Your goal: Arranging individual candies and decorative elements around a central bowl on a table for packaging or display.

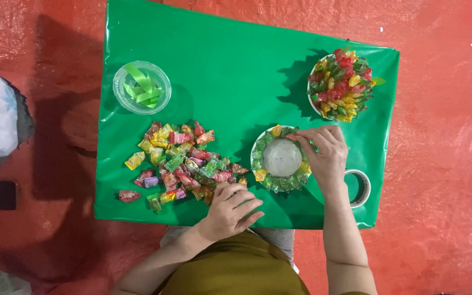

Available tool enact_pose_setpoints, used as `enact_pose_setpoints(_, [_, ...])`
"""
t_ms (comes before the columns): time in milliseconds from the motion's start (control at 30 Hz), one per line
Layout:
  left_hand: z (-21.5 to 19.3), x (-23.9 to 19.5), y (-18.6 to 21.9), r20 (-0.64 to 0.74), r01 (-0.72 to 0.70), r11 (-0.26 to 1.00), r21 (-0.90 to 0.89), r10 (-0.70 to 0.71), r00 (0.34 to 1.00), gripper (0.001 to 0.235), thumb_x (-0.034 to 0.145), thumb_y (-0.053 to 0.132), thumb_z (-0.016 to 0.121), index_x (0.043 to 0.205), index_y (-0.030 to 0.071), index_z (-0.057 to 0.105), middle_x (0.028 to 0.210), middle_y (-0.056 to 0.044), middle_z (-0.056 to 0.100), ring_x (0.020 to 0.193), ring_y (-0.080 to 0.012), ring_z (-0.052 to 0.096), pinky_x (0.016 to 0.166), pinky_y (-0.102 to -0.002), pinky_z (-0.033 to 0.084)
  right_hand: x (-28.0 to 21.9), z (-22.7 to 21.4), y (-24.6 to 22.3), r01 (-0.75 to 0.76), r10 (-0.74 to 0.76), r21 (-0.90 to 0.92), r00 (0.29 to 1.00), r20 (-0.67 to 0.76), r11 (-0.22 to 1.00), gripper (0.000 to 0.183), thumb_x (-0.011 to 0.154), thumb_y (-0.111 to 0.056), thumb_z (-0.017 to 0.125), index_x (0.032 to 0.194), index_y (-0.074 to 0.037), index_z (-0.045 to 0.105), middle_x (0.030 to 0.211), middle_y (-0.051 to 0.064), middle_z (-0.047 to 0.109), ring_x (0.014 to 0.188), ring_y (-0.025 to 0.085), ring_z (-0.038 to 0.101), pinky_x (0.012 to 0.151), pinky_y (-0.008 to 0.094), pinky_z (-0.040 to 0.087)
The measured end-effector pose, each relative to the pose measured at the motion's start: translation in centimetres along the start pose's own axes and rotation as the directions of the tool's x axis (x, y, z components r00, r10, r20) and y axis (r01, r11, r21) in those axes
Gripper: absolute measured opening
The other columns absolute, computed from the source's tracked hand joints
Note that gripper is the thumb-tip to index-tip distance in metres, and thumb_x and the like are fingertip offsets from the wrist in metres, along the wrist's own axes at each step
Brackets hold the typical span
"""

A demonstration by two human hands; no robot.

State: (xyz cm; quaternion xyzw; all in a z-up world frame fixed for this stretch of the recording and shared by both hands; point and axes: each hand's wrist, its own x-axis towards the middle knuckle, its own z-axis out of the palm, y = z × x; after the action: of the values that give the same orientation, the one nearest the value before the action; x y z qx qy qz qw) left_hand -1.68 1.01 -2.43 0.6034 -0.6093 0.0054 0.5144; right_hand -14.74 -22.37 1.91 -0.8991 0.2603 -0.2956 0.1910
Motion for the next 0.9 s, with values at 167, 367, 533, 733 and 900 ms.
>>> enact_pose_setpoints(167, [-0.7, 0.7, 0.2, 0.017, -0.005, 1.0, 0.006, 0.005, 1.0, 0.022, 0.102, 0.037, 0.061, 0.096, 0.02, 0.073, 0.087, 0.004, 0.061, 0.097, -0.0194, 0.058, 0.083, -0.033, 0.046, 0.1, 0.3, -0.5, 0.005, -0.005, -0.008, 1.0, 0.006, 1.0, 0.007, 0.093, -0.004, 0.083, 0.099, -0.006, 0.08, 0.088, 0.007, 0.077, 0.085, 0.029, 0.065, 0.074, 0.034, 0.057])
enact_pose_setpoints(367, [-0.3, 0.2, 0.1, 0.018, 0.002, 1.0, 0.006, -0.002, 1.0, 0.024, 0.102, 0.038, 0.061, 0.095, 0.02, 0.073, 0.087, 0.004, 0.061, 0.096, -0.0185, 0.057, 0.083, -0.033, 0.046, 0.4, 0.3, -1.0, 0.029, -0.029, -0.023, 1.0, 0.009, 0.999, 0.005, 0.095, -0.004, 0.081, 0.1, -0.004, 0.08, 0.087, 0.008, 0.076, 0.084, 0.028, 0.063, 0.073, 0.033, 0.057])
enact_pose_setpoints(533, [-0.2, 0.1, 0.0, -0.003, 0.007, 1.0, 0.016, -0.006, 1.0, 0.026, 0.102, 0.04, 0.06, 0.096, 0.019, 0.074, 0.087, 0.003, 0.061, 0.096, -0.0193, 0.059, 0.082, -0.033, 0.048, 0.3, 0.3, -0.9, 0.023, -0.022, -0.03, 0.999, 0.039, 0.999, 0.005, 0.096, -0.008, 0.081, 0.101, -0.007, 0.08, 0.091, 0.005, 0.076, 0.086, 0.027, 0.061, 0.074, 0.032, 0.056])
enact_pose_setpoints(733, [-0.2, 0.1, -0.1, -0.001, 0.002, 1.0, 0.002, -0.002, 1.0, 0.021, 0.099, 0.037, 0.064, 0.095, 0.019, 0.074, 0.086, 0.003, 0.062, 0.095, -0.0183, 0.059, 0.082, -0.033, 0.049, 0.2, 0.4, -0.7, 0.016, -0.015, -0.028, 0.999, 0.047, 0.999, 0.005, 0.098, -0.009, 0.079, 0.102, -0.006, 0.079, 0.092, 0.007, 0.076, 0.087, 0.028, 0.061, 0.075, 0.033, 0.056])
enact_pose_setpoints(900, [-0.3, 0.0, -0.2, 0.018, 0.01, 1.0, -0.003, -0.01, 1.0, 0.021, 0.1, 0.038, 0.063, 0.096, 0.02, 0.074, 0.087, 0.004, 0.06, 0.097, -0.0178, 0.057, 0.083, -0.033, 0.046, 0.4, 0.3, -1.1, 0.026, -0.026, -0.02, 0.999, 0.03, 0.999, 0.002, 0.097, -0.008, 0.079, 0.099, -0.006, 0.079, 0.091, 0.006, 0.076, 0.084, 0.029, 0.06, 0.075, 0.033, 0.056])
